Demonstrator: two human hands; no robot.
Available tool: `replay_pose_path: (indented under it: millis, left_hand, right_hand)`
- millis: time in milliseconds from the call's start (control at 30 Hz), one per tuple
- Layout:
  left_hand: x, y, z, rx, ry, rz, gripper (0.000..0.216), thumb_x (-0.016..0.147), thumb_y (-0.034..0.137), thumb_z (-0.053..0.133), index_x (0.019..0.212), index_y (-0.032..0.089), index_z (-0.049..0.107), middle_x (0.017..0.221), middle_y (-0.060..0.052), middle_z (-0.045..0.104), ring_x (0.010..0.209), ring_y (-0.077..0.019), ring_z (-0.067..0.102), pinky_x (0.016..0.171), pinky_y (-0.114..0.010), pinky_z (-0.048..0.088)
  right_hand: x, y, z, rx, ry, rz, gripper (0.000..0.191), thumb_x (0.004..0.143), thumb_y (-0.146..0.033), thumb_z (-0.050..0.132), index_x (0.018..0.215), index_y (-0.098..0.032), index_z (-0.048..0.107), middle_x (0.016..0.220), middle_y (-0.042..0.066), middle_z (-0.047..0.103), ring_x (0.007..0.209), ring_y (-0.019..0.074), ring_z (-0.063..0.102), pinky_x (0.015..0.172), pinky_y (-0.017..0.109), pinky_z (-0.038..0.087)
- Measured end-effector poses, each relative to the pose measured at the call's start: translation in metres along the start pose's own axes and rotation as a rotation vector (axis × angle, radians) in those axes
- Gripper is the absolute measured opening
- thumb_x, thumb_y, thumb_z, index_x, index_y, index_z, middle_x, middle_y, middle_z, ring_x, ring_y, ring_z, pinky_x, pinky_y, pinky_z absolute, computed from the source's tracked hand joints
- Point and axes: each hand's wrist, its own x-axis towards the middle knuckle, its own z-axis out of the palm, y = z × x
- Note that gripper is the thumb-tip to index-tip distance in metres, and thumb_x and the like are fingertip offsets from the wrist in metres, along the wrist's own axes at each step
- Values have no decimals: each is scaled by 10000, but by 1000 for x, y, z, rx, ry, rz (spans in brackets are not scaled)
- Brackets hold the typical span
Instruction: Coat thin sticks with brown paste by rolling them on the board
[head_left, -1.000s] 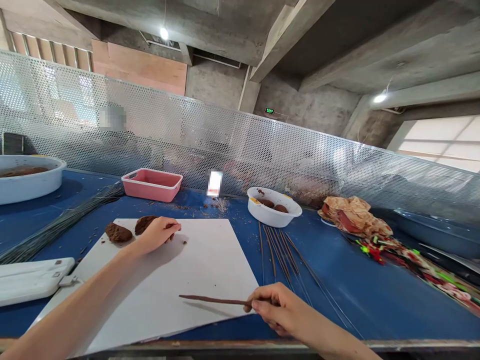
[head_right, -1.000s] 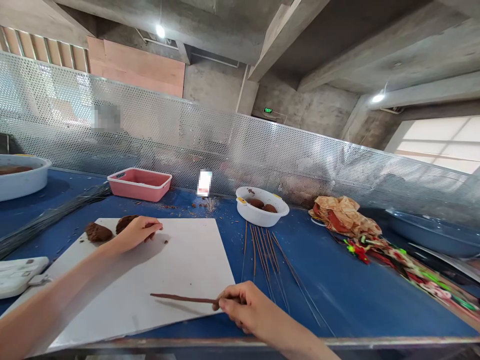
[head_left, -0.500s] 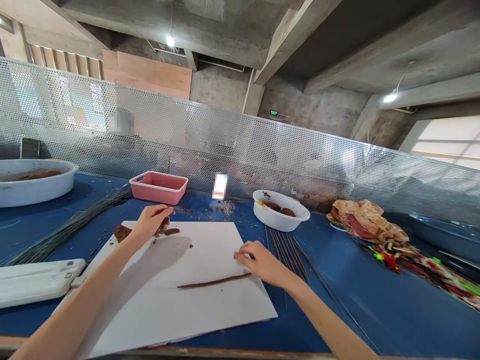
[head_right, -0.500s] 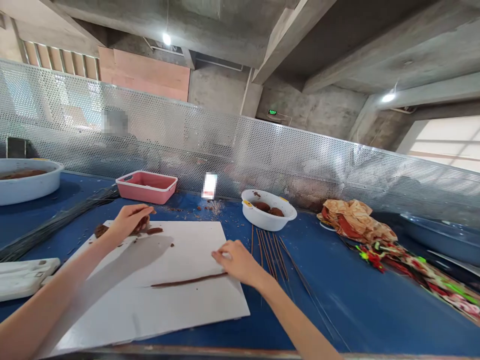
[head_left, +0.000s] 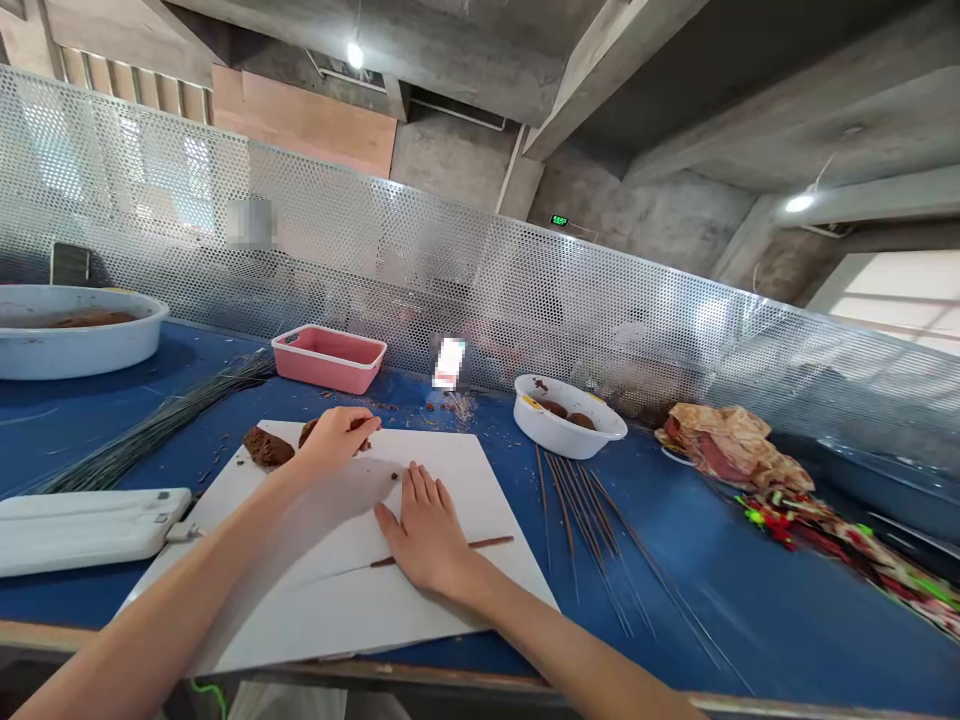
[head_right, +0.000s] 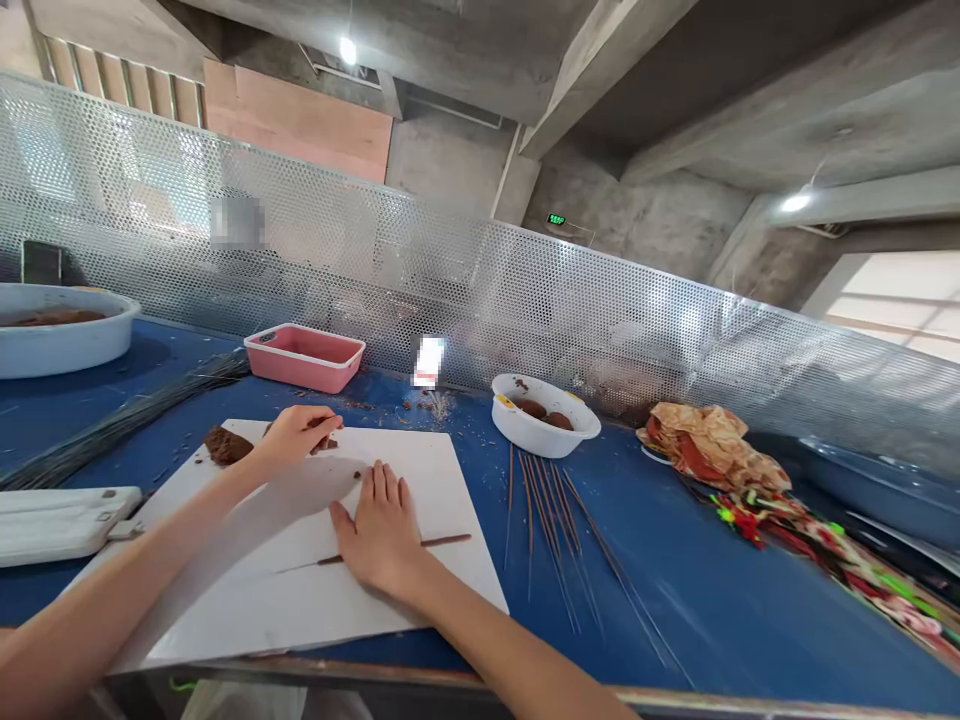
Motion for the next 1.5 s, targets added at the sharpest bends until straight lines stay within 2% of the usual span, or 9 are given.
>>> replay_pose_path:
  millis: [200, 500, 633, 800, 933, 1100, 1233, 1367, 1500]
  left_hand:
    - [1, 0, 0, -177, 26, -24, 375, 867, 557, 586, 722, 220, 665, 483, 34, 567, 481, -152, 544, 557, -263, 470]
    - [0, 3, -3, -252, 48, -59, 387, 820, 578, 627, 698, 213, 660, 481, 33, 573, 475, -144, 539, 540, -255, 491]
    - [0, 3, -2, -233, 54, -52, 368, 828, 547, 627, 690, 208, 667, 485, 24, 590, 466, -142, 533, 537, -257, 487]
    - [3, 2, -7, -236, 84, -63, 352, 829, 528, 612, 709, 203, 675, 501, 18, 594, 435, -129, 494, 487, -256, 448]
    - [5, -2, -12, -220, 114, -71, 350, 824, 528, 612, 720, 200, 679, 534, 12, 617, 454, -130, 520, 477, -249, 412]
    - [0, -6, -16, -180, 135, -79, 387, 812, 555, 601, 653, 204, 641, 489, 21, 587, 459, -134, 520, 483, -244, 381]
    - [0, -9, -16, -164, 130, -81, 409, 832, 571, 577, 636, 213, 609, 495, 28, 577, 478, -138, 523, 482, -239, 370]
    - [3, -11, -17, -157, 120, -77, 395, 816, 577, 612, 670, 210, 636, 498, 27, 585, 483, -137, 510, 481, -236, 348]
    - [5, -10, -23, -162, 139, -95, 418, 817, 614, 611, 748, 209, 687, 523, 27, 602, 469, -139, 501, 460, -239, 336]
  right_hand:
    - [-30, 2, 11, -22, -29, -87, 838, 1059, -625, 208, 1652, -36, 161, 1723, 140, 46, 1610, 269, 30, 1301, 480, 39]
    - [40, -6, -7, 97, -109, 85, 892, 1043, -664, 164, 1649, -11, 117, 1724, 182, 26, 1609, 271, 14, 1288, 494, 70]
    - [16, -13, 9, 10, 2, 6, 888, 1048, -648, 176, 1646, 5, 110, 1719, 181, -4, 1606, 285, -24, 1291, 491, 39]
    - [-25, -18, 17, 3, 30, -124, 764, 1060, -628, 183, 1677, -180, 135, 1733, 36, 11, 1610, 248, -15, 1296, 500, -4]
    - [-10, -23, 6, 1, -23, -144, 686, 1081, -577, 172, 1666, -221, 209, 1737, 14, 52, 1610, 221, -24, 1294, 522, 5]
    - [18, -36, -3, 34, -56, -182, 668, 1095, -523, 139, 1631, -165, 315, 1730, 65, 158, 1611, 233, 18, 1291, 546, 48]
    - [-9, -41, 3, 44, 3, -263, 695, 1090, -550, 173, 1623, -134, 331, 1715, 95, 219, 1609, 247, 75, 1302, 522, 73]
    - [-40, -40, 6, 93, -12, -313, 695, 1072, -609, 190, 1641, -225, 299, 1723, 48, 191, 1608, 238, 87, 1305, 522, 71]
    - [-21, -39, 1, 92, -21, -332, 729, 1069, -621, 158, 1637, -186, 297, 1715, 85, 220, 1608, 243, 84, 1294, 559, 70]
